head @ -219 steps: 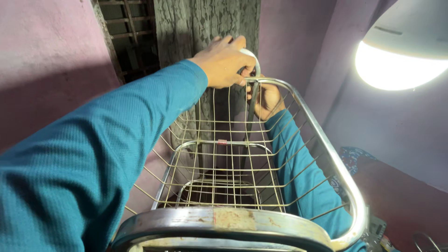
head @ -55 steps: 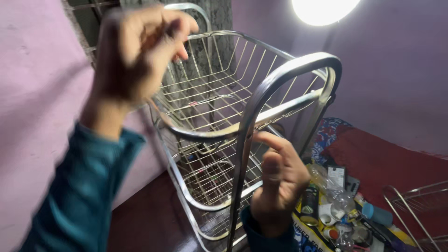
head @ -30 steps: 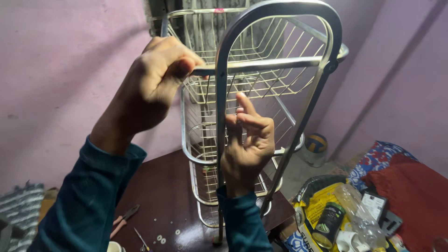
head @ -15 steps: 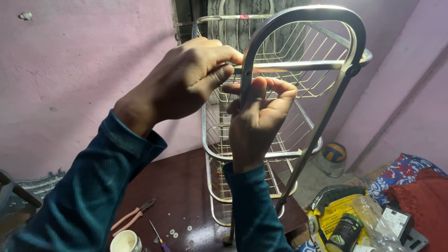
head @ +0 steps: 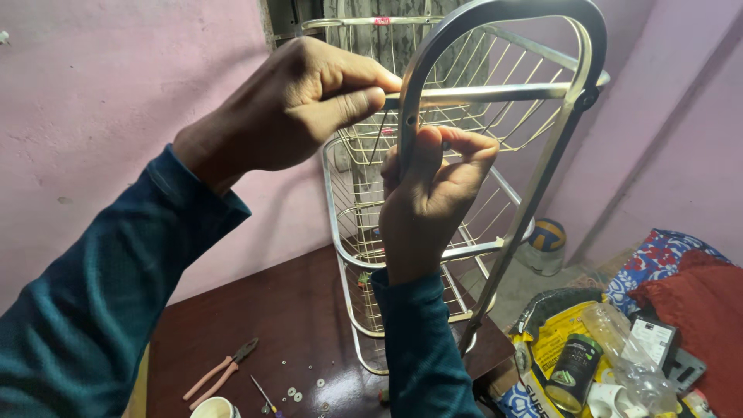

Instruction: The person assembles a metal wire rack by inserting and tightening screws and washers at multiple joints using a screwdriver and pliers. The rack is rotated and repositioned on a wooden table to access different connection points.

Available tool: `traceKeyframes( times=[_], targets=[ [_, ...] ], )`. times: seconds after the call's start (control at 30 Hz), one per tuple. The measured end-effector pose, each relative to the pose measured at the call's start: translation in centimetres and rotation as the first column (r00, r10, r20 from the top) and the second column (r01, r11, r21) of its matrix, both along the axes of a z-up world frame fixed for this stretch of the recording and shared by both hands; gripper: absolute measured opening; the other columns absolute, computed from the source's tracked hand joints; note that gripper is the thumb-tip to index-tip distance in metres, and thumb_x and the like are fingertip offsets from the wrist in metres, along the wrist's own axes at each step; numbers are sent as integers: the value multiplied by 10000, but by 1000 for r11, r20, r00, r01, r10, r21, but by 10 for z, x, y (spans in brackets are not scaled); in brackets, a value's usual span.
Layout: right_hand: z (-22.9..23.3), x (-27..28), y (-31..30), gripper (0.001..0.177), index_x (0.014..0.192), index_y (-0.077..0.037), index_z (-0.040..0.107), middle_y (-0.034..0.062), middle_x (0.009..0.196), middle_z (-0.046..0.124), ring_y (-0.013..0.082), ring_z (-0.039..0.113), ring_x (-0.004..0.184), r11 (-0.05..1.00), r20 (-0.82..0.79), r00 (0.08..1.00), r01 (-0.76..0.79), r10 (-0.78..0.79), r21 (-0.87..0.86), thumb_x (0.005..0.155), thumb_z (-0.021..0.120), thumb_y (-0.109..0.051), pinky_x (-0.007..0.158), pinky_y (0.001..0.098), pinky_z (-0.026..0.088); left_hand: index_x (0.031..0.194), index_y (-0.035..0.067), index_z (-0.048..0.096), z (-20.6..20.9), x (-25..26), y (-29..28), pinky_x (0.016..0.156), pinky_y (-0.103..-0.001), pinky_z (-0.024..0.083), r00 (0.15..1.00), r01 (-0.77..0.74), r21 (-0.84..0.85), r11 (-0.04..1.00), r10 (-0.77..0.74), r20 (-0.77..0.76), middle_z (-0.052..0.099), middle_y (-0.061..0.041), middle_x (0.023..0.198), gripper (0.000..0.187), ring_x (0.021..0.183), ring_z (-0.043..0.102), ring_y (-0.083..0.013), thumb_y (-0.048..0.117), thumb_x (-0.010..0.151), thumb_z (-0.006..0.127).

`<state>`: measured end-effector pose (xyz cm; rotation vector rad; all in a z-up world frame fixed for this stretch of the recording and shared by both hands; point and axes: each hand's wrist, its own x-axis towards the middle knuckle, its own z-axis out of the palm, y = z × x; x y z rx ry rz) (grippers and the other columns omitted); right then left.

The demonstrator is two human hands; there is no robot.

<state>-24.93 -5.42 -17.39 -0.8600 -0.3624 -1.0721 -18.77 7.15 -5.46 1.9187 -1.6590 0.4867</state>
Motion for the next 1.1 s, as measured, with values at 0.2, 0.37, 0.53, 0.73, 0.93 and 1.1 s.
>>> traceKeyframes(
  times=[0.2,0.37,0.53,0.73,0.93,1.1],
  targets=[
    [1,4,-10,250,1163,-99,412,42,896,591,76,560,692,1000,16,1000,18,-18,0,1117,602,-254,583,209,449,1238,4,741,-9,-10,-5,626,-297,540,977,-56,-51,997,65,202,741,-133,848,442,670,693,-155,325,949,833],
    [0,6,-11,242,1184,-97,407,49,952,608,76,564,724,998,51,998,35,-32,-51,1127,593,-240,612,212,464,1133,53,778,-18,-18,-13,632,-257,547,987,-53,-201,978,82,138,767,-57,890,341,733,730,-104,329,954,867],
    [-1,5,-9,249,1188,-88,409,53,964,618,74,571,743,998,18,999,42,-41,-41,1126,599,-238,629,211,469,910,40,807,-22,-21,-14,508,-295,453,946,-248,-220,944,285,157,715,-80,685,283,545,643,-136,302,875,908],
    [1,5,-15,224,1162,-91,414,50,890,636,71,571,671,999,-18,999,35,-36,-31,1108,585,-225,571,205,444,939,71,812,-29,-29,-18,518,-300,458,913,-281,-305,910,351,208,721,-61,724,291,561,661,-138,333,861,910],
    [1,18,-31,206,1158,-92,410,48,857,616,63,538,653,987,51,985,-163,163,0,1099,592,-169,568,196,417,888,106,806,-19,-33,-30,479,-359,447,857,-420,-219,881,464,222,701,-43,649,379,508,651,-183,471,852,903],
    [-3,34,-64,176,1130,-118,412,26,821,603,54,503,579,995,-19,995,-95,94,-23,1111,560,-212,475,199,379,857,132,808,-16,-29,-57,509,-418,489,830,-423,-281,862,493,261,691,-82,623,346,549,679,-281,476,838,847]
  ],
)
